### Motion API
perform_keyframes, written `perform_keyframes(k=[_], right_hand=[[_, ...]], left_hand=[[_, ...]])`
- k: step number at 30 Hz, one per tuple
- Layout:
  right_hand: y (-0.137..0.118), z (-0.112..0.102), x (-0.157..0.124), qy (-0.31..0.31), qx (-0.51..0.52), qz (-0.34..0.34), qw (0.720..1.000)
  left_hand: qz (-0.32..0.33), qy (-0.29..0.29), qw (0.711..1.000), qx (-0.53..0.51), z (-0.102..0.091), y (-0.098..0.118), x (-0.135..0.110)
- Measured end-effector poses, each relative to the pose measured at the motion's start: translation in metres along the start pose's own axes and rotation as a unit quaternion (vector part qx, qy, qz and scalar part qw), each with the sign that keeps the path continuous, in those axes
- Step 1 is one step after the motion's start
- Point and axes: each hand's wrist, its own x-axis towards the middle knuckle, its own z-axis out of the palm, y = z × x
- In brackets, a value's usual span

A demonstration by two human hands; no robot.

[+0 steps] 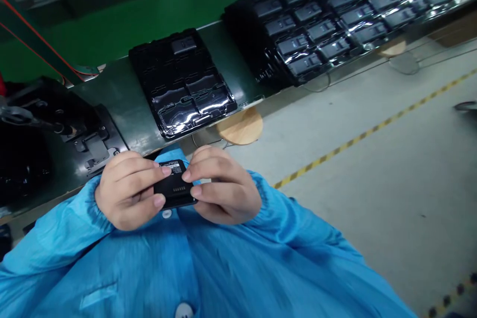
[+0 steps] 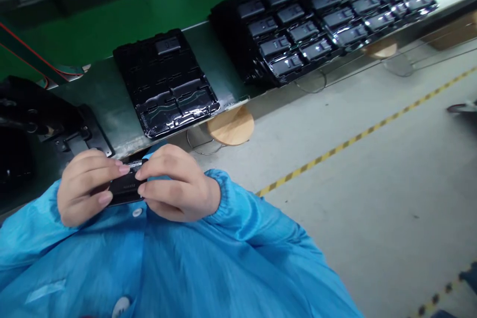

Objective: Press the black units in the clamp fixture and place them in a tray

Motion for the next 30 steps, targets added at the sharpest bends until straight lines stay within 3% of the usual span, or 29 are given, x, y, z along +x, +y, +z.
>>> perform_keyframes(k=[4,6,8,13,18,21,24,30], right_hand=[[-0.001,-0.007,-0.003,-0.049,0.032,0.086,0.995],[0.0,-0.007,-0.006,-0.046,0.044,0.1,0.993],[0.003,-0.005,-0.01,-0.03,0.054,0.112,0.992],[0.022,0.01,-0.026,0.032,0.117,0.207,0.971],[0.047,0.026,-0.034,0.08,0.213,0.295,0.928],[0.062,0.027,-0.028,0.092,0.257,0.365,0.89],[0.073,0.023,-0.014,0.105,0.262,0.448,0.848],[0.09,0.014,0.016,0.131,0.262,0.503,0.813]], left_hand=[[0.101,-0.029,0.994,0.002,0.006,-0.009,0.005],[0.158,-0.025,0.987,-0.007,0.014,-0.011,0.008],[0.169,-0.01,0.985,-0.024,0.024,-0.013,0.008],[0.035,0.045,0.998,-0.026,0.05,-0.018,-0.011],[-0.11,0.042,0.993,-0.004,0.053,-0.027,-0.02],[-0.211,0.031,0.974,-0.083,0.05,-0.03,0.0],[-0.306,0.018,0.934,-0.185,0.048,-0.032,0.028],[-0.37,0.029,0.877,-0.306,0.048,-0.04,0.065]])
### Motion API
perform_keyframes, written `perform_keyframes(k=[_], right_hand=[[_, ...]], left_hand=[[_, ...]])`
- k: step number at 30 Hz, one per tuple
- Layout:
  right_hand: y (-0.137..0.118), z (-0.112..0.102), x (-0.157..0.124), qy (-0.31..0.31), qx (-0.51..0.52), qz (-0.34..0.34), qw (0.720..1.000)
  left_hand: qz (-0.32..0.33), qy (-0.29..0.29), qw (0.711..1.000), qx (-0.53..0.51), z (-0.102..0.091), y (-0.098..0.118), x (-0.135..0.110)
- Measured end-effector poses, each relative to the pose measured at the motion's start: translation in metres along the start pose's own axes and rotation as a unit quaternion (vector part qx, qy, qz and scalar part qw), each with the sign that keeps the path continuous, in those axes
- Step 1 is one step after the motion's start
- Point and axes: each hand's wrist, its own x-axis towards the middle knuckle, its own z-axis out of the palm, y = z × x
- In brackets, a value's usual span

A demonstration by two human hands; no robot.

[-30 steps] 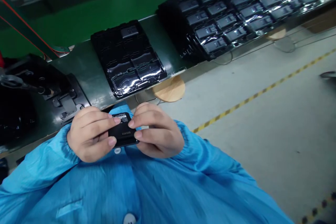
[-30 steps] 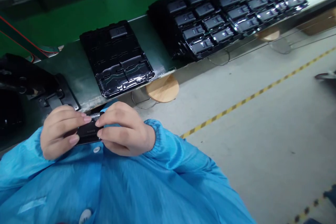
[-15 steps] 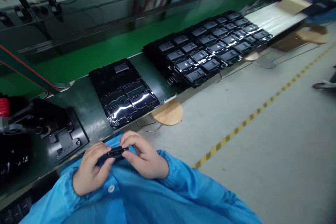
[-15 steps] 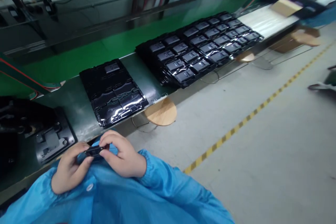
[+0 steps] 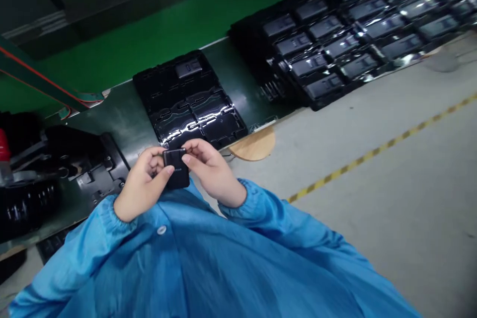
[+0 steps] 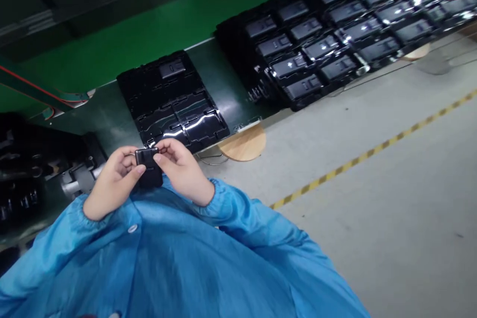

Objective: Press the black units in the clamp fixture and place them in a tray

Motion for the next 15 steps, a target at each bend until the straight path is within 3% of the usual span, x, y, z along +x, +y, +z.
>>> perform_keyframes(k=[10,15], right_hand=[[-0.001,0.002,0.008,0.036,0.037,-0.001,0.999],[0.0,0.001,0.013,0.039,0.043,0.031,0.998]], left_hand=[[0.0,-0.002,1.0,-0.02,0.001,0.001,0.015],[-0.049,-0.006,0.997,-0.053,0.001,0.001,0.02]])
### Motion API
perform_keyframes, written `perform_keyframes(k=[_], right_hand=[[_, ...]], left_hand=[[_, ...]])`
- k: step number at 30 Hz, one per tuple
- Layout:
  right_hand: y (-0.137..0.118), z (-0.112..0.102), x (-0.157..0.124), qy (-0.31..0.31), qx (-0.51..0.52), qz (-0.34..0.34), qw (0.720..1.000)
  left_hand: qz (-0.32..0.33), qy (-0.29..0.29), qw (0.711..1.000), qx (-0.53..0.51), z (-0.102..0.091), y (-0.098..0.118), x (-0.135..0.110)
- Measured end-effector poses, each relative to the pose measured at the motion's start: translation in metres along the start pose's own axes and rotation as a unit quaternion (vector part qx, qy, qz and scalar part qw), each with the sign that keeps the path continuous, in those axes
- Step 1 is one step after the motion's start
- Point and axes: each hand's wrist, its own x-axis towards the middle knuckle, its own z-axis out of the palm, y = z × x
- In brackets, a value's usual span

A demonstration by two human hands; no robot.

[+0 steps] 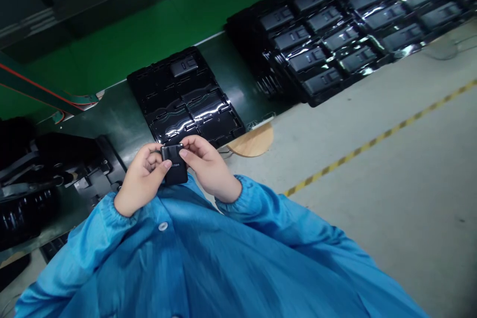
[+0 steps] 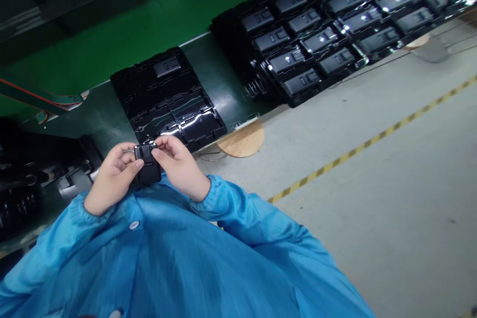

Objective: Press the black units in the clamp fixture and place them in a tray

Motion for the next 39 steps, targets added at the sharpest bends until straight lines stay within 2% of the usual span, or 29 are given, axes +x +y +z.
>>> perform_keyframes(k=[5,16,21,24,26,28,29,30,32,35,37,39], right_hand=[[0.0,0.0,0.003,0.004,0.018,0.018,1.0],[0.008,-0.006,0.009,0.006,0.035,0.016,0.999],[-0.007,-0.021,0.02,-0.07,-0.049,0.049,0.995],[-0.021,-0.033,0.039,-0.091,-0.121,0.036,0.988],[-0.032,-0.04,0.061,-0.056,-0.148,0.004,0.987],[-0.044,-0.048,0.09,0.035,-0.17,-0.023,0.985],[-0.049,-0.052,0.106,0.087,-0.179,-0.03,0.979],[-0.053,-0.056,0.122,0.135,-0.188,-0.032,0.972],[-0.058,-0.064,0.153,0.197,-0.196,-0.027,0.96],[-0.06,-0.074,0.186,0.22,-0.199,-0.004,0.955],[-0.057,-0.078,0.197,0.225,-0.212,0.012,0.951],[-0.055,-0.079,0.202,0.225,-0.234,0.022,0.946]], left_hand=[[-0.017,0.007,0.999,-0.026,0.001,0.002,0.003],[0.006,0.027,1.0,0.0,0.002,-0.006,0.008],[0.005,0.009,1.0,0.006,0.007,-0.007,0.016],[0.016,0.01,1.0,0.009,0.014,-0.013,0.021],[0.035,0.04,0.998,0.023,0.02,-0.021,0.018],[0.056,0.071,0.994,0.069,0.022,-0.03,0.006],[0.058,0.065,0.991,0.101,0.021,-0.034,-0.003],[0.057,0.038,0.988,0.135,0.02,-0.036,-0.012],[0.052,-0.066,0.976,0.2,0.014,-0.035,-0.029],[0.065,-0.24,0.932,0.264,0.003,-0.023,-0.046],[0.08,-0.297,0.91,0.279,-0.003,-0.014,-0.051],[0.09,-0.314,0.904,0.276,-0.008,-0.007,-0.052]])
